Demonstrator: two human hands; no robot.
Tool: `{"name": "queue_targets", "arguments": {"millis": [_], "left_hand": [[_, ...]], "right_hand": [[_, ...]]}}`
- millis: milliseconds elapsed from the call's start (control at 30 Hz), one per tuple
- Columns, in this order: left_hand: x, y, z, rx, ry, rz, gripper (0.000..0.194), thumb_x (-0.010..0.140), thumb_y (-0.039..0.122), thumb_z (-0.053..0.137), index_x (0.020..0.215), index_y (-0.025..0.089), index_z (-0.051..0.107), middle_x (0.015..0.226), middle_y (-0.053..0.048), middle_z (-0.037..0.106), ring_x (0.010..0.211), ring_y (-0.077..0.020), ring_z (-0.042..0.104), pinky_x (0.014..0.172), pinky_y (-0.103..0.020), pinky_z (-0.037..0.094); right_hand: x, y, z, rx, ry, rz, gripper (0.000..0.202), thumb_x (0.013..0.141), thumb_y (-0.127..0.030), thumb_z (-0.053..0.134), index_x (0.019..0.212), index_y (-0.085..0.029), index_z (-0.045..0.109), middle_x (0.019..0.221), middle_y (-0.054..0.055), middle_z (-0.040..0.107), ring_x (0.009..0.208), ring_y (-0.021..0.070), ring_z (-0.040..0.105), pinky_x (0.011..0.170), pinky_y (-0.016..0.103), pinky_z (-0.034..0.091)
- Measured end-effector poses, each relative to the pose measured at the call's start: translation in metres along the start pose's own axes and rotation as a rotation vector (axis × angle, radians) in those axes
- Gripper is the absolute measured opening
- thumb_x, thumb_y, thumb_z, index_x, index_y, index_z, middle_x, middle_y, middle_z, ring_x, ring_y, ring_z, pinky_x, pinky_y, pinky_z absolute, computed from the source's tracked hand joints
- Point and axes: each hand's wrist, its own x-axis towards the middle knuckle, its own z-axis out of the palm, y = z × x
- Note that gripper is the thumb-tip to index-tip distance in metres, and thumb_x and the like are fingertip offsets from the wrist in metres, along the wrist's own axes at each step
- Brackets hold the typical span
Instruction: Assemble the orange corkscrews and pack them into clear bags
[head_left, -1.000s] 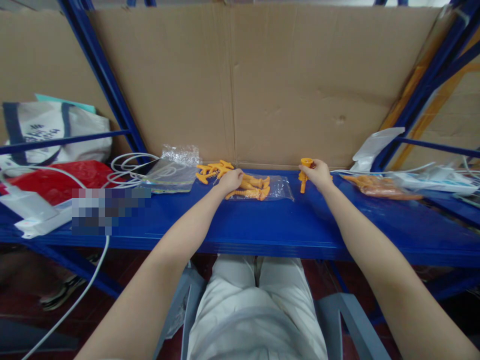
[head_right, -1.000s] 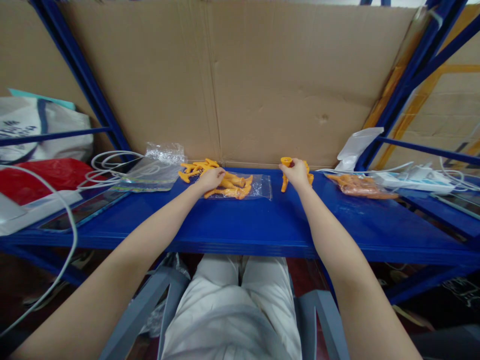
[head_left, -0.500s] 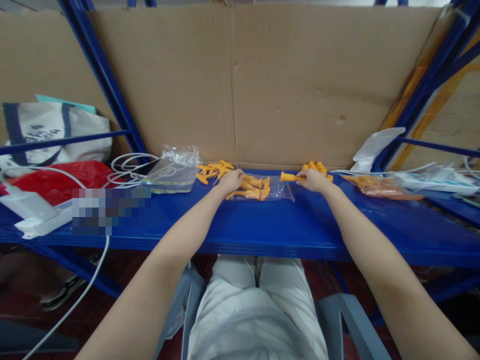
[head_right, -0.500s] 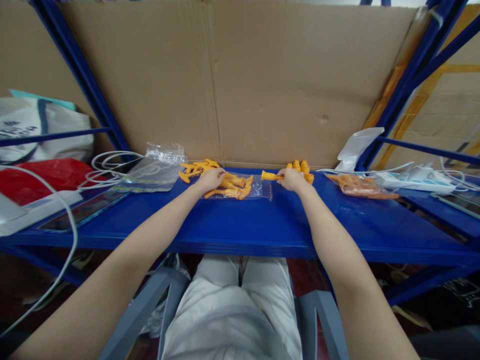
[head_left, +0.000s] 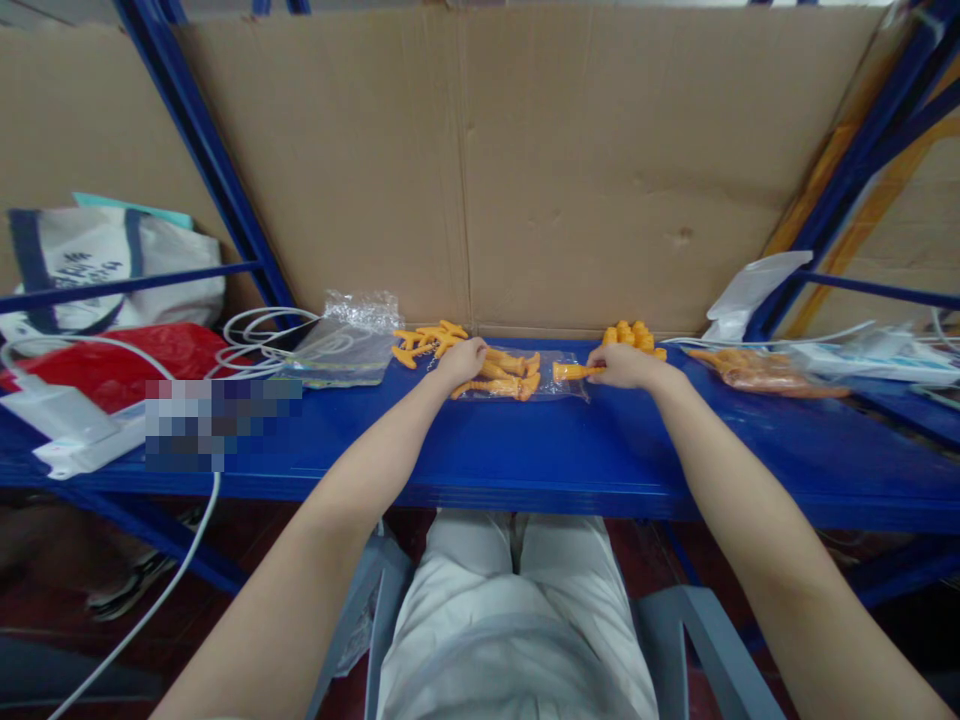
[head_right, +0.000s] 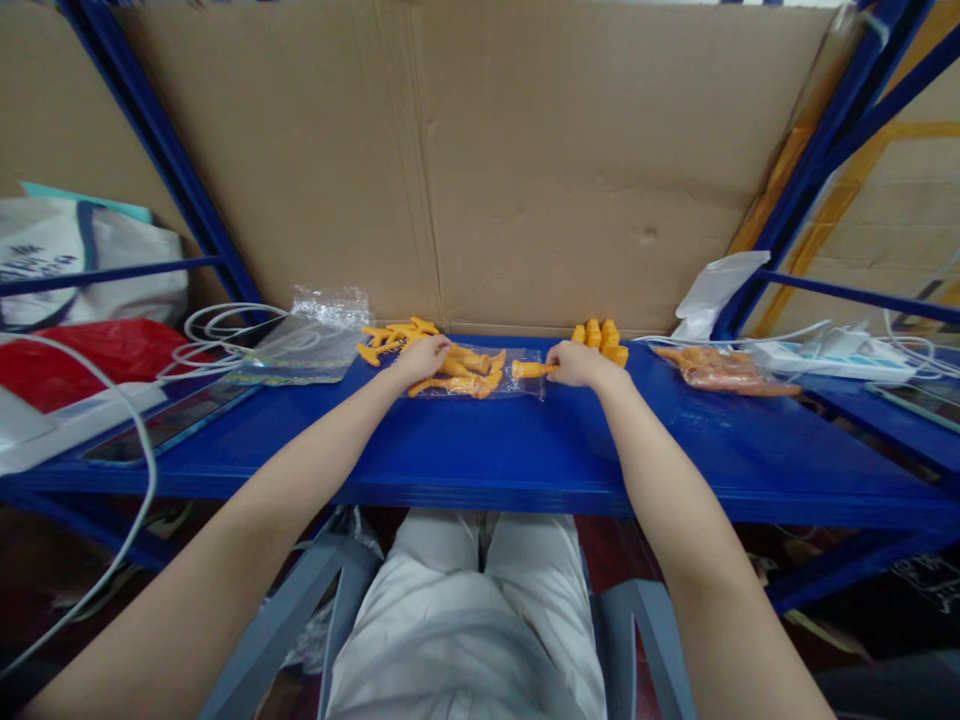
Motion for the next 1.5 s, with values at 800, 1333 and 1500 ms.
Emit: {"name": "queue_targets", "arguments": {"millis": [800,1333,1500], "left_hand": [[0.008,0.003,0.012,-0.162,0.043,0.075,0.041,0.103,0.029,0.029,0.099,0.012,0.066,0.112,-0.013,0.072,0.11,-0.0226,0.065,0.098,-0.033,0.046],[0.01,0.009,0.025,-0.31,0.025,0.166,0.044,0.102,0.035,0.03,0.113,0.012,0.066,0.124,-0.012,0.068,0.12,-0.0226,0.059,0.106,-0.034,0.041],[0.007,0.01,0.021,-0.349,-0.002,0.183,0.04,0.099,0.038,0.038,0.115,0.014,0.066,0.127,-0.011,0.067,0.122,-0.0227,0.059,0.106,-0.034,0.042]], "right_hand": [[0.015,-0.023,0.031,0.651,0.092,-0.235,0.018,0.071,-0.031,0.069,0.075,-0.015,0.076,0.07,0.002,0.069,0.065,0.0155,0.059,0.059,0.023,0.043],[0.019,-0.032,0.042,0.735,0.063,-0.328,0.027,0.073,-0.033,0.068,0.088,-0.013,0.078,0.077,0.001,0.072,0.072,0.0179,0.063,0.069,0.028,0.052],[0.013,-0.042,0.036,0.92,0.073,-0.197,0.02,0.075,-0.023,0.07,0.092,-0.015,0.077,0.095,0.006,0.076,0.084,0.0181,0.067,0.084,0.033,0.056]]}}
